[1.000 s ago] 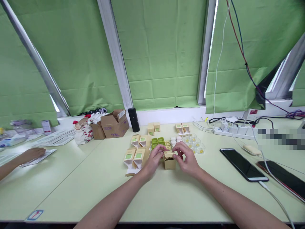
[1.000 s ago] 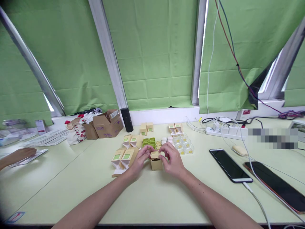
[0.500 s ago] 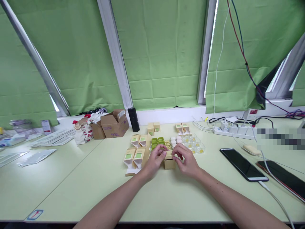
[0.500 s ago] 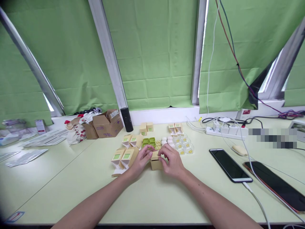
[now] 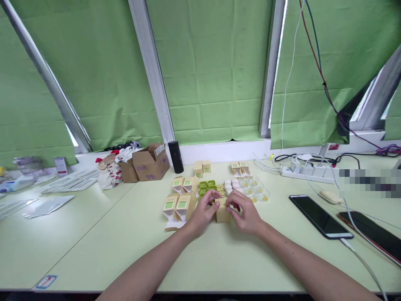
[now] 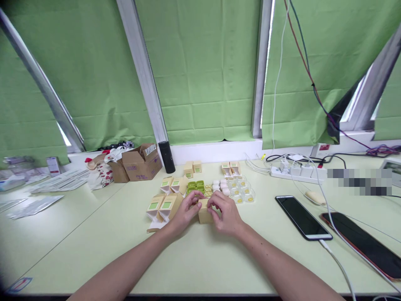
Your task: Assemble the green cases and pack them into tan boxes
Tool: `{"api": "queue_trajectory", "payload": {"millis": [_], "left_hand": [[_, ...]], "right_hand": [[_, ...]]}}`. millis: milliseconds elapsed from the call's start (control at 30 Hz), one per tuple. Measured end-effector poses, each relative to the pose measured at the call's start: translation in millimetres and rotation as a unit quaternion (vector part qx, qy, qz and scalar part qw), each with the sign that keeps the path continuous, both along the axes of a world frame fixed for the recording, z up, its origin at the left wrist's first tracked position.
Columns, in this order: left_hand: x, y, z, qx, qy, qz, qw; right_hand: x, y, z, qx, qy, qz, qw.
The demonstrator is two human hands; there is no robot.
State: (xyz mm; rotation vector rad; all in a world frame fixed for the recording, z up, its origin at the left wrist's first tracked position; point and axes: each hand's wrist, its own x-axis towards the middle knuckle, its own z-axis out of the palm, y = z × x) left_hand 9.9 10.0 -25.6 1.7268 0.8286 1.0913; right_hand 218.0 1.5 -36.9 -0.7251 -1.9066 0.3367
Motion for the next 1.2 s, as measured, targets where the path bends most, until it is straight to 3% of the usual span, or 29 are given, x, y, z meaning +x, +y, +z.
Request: {"api": "queue_trajectory", "payload": {"millis": [367, 1000, 1200], "left_hand": [[2.5, -2.2, 2.6, -0.021, -0.002, 0.003, 1.0], [4.1, -4.4, 5.3, 0.033, 0.04, 0.024, 0.998], [2.3, -3.3, 2.5, 0.014, 0.005, 0.013, 1.0]], "right_hand": [[-4.3, 10.4, -7.2, -0.133, 0.082, -0.048, 0.987], [-5.7, 9.0, -6.9, -0.166, 0.076, -0.032, 0.983], [3.5, 7.3, -1.7, -0.158, 0.048, 0.034, 0.986]]}}
